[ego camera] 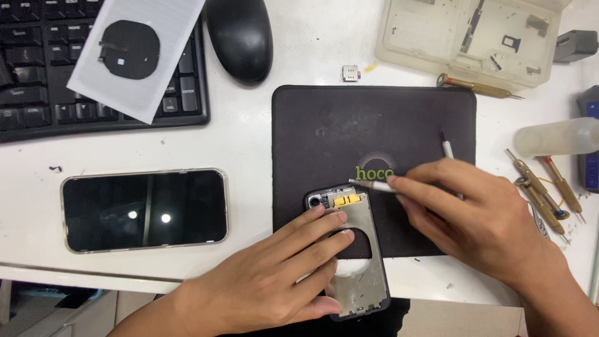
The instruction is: The person uses a precision screwdriver to remove small screws from the back housing of a disassembled smartphone. They then use their fingers to peel off a thin adhesive strip from the camera module area and place it on the desk. The person continues to remove additional screws from the housing.
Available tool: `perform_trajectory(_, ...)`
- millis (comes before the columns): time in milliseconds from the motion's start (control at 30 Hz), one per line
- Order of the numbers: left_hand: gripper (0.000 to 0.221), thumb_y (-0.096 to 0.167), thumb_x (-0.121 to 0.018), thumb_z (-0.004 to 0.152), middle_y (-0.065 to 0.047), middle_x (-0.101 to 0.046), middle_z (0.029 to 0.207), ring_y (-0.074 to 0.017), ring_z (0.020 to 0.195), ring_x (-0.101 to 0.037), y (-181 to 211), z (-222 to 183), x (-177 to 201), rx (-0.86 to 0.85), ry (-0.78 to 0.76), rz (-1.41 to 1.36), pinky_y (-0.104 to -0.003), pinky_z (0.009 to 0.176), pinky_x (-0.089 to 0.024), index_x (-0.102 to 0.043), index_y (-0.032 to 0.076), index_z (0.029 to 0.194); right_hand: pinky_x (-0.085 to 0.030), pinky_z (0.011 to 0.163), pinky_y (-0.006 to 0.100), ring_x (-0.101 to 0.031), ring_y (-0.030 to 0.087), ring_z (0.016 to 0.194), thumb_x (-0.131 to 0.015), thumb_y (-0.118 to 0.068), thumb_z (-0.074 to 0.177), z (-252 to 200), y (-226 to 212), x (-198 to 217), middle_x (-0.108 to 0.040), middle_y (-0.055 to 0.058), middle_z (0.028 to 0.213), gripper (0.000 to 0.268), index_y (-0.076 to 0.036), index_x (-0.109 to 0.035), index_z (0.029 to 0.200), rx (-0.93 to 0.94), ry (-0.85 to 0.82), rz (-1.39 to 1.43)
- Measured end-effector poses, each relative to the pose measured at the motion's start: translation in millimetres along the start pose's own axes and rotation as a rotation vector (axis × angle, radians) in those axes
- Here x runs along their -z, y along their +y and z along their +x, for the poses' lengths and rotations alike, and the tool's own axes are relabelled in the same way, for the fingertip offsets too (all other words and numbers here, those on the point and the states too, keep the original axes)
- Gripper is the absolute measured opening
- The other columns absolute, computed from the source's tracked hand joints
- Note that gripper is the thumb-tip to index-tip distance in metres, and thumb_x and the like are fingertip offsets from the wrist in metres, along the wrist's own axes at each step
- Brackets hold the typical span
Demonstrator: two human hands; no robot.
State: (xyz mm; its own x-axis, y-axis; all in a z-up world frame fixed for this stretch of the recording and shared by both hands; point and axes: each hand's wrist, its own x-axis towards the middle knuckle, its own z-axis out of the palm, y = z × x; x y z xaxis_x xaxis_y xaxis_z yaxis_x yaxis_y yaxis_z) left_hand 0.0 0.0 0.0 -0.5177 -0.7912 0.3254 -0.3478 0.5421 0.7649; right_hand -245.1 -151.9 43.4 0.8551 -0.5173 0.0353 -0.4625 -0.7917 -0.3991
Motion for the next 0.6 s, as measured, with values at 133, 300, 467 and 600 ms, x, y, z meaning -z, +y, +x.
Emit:
perform_trajectory(133,0.037,0.033,-0.074,0.099,-0.023,-0.065,0.134,-0.0354,0.136,-0.061,0,-5,-6,0.033,0.087,0.29,-0.051,0.119,-0.047,-0.073,-0.003,0.109,-0.058,0.057,0.031,-0.07,0.018,0.071,-0.08,-0.006,0.074,-1,-2,-1,-0.072,0.008,0.093,0.039,-0.005,-0.074,0.112,0.048,-0.073,0.051)
perform_trajectory(300,0.045,0.035,-0.075,0.097,-0.022,-0.07,0.122,-0.0358,0.124,-0.063,-2,-11,-15,0.228,0.206,0.451,-0.048,0.105,-0.053,-0.073,-0.006,0.114,-0.057,0.061,0.03,-0.07,0.016,0.077,-0.078,-0.008,0.079,0,-1,-6,-0.071,0.007,0.096,0.04,-0.005,-0.074,0.119,0.04,-0.073,0.076)
perform_trajectory(467,0.045,0.032,-0.073,0.098,-0.027,-0.064,0.134,-0.0358,0.127,-0.063,-6,-11,-19,0.276,0.187,0.388,-0.045,0.103,-0.057,-0.069,-0.005,0.124,-0.058,0.061,0.029,-0.07,0.015,0.077,-0.079,-0.012,0.08,0,1,-8,-0.071,0.008,0.097,0.041,-0.002,-0.073,0.12,0.043,-0.089,0.099)
perform_trajectory(600,0.049,0.039,-0.069,0.095,-0.025,-0.061,0.134,-0.041,0.125,-0.058,-7,-12,-20,0.349,0.14,0.38,-0.051,0.1,-0.052,-0.067,0.0,0.126,-0.06,0.065,0.029,-0.071,0.017,0.081,-0.079,-0.012,0.082,2,0,-8,-0.071,0.01,0.098,0.039,0.0,-0.073,0.118,0.058,-0.094,0.058)
